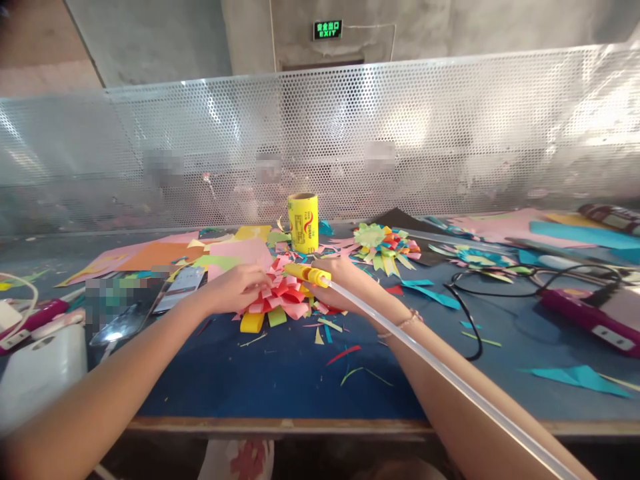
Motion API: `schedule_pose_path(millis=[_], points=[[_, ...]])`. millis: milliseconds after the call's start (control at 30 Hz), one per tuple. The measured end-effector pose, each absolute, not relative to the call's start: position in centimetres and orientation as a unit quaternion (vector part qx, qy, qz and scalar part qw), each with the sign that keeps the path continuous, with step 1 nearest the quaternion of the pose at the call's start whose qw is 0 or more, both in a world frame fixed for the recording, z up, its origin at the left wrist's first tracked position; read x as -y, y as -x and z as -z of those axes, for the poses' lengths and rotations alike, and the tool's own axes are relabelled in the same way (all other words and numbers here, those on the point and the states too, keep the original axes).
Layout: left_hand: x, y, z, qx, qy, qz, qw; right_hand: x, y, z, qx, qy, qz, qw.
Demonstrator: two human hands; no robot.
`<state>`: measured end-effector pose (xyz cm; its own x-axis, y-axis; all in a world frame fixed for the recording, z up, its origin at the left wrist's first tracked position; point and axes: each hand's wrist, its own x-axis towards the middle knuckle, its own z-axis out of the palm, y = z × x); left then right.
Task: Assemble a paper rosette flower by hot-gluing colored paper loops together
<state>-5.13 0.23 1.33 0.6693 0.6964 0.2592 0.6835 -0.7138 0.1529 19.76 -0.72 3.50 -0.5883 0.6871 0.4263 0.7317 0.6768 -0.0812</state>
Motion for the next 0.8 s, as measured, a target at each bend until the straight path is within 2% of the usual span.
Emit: schedule_pose_path(millis=[167,267,467,567,800], points=[[0.2,4.7,-1.5,-0.376,-0.919,-0.118,-0.006,0.2,-20.0,-3.1,0.901,0.349,0.075,0.247],[0.5,4.4,-1.7,-0.385,-0.917,-0.106,-0.01,0.0,-20.1,-2.8,0.9,0.354,0.049,0.25],[0.4,5.6,-2.2,-0.396,-0.9,-0.157,0.089,0.0,-20.1,-2.5,0.889,0.385,0.005,0.248],[0.2,6.7,-2.8,-0.415,-0.886,-0.184,0.092,-0.2,-20.1,-2.4,0.887,0.379,0.004,0.264],[-0.2,8.2,-2.9,-0.489,-0.86,-0.093,0.112,-0.5,-20.4,-2.3,0.873,0.399,-0.02,0.278]])
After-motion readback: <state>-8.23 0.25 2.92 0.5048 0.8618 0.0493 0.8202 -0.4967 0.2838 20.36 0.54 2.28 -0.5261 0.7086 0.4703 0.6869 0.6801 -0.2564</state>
